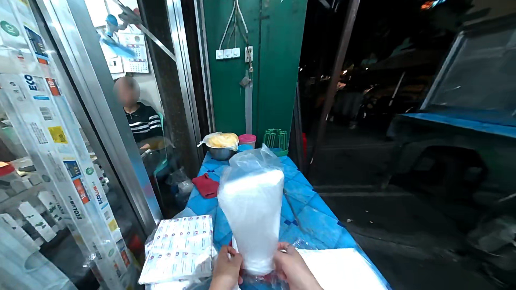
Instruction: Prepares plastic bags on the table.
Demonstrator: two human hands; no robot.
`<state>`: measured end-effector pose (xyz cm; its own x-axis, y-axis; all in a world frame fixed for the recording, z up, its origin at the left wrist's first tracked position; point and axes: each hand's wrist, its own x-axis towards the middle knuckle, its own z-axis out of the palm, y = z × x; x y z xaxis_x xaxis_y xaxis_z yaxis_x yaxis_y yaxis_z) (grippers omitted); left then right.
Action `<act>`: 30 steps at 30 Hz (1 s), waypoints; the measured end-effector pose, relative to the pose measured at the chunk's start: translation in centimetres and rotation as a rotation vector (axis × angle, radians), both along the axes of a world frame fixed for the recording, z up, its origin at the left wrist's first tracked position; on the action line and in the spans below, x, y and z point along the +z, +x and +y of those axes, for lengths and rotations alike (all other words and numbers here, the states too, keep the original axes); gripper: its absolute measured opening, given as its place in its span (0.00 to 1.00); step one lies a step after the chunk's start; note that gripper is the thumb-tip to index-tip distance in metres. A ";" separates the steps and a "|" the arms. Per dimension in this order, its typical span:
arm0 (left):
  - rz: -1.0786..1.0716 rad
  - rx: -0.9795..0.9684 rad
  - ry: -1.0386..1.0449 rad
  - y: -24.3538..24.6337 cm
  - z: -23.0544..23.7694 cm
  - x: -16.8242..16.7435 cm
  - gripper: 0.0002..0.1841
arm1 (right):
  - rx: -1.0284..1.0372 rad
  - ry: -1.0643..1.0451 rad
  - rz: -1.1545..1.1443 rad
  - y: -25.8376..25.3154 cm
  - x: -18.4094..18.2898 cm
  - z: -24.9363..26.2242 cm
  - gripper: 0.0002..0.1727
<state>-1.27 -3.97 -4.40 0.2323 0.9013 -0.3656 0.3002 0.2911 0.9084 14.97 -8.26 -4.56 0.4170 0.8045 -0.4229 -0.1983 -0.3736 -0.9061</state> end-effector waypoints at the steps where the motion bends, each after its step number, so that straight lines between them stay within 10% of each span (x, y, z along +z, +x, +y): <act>1: 0.042 -0.010 -0.009 0.1 0.2 -0.3 0.13 | 0.011 -0.021 -0.073 0.1 -0.8 0.2 0.20; 8: 0.249 -0.044 0.097 0.9 2.0 -0.4 0.25 | 0.120 -0.025 -0.438 1.6 -1.9 1.8 0.16; 16: 0.329 -0.134 0.208 0.9 5.8 0.7 0.16 | 0.334 -0.186 -1.018 -0.4 1.9 1.6 0.21; 20: -0.050 -0.120 0.169 0.5 6.5 -0.3 0.12 | 0.442 -0.116 -0.967 1.2 1.8 2.5 0.21; 30: -0.012 -0.102 0.180 1.7 7.6 -0.1 0.10 | 0.572 0.033 -0.753 3.5 -0.3 4.9 0.26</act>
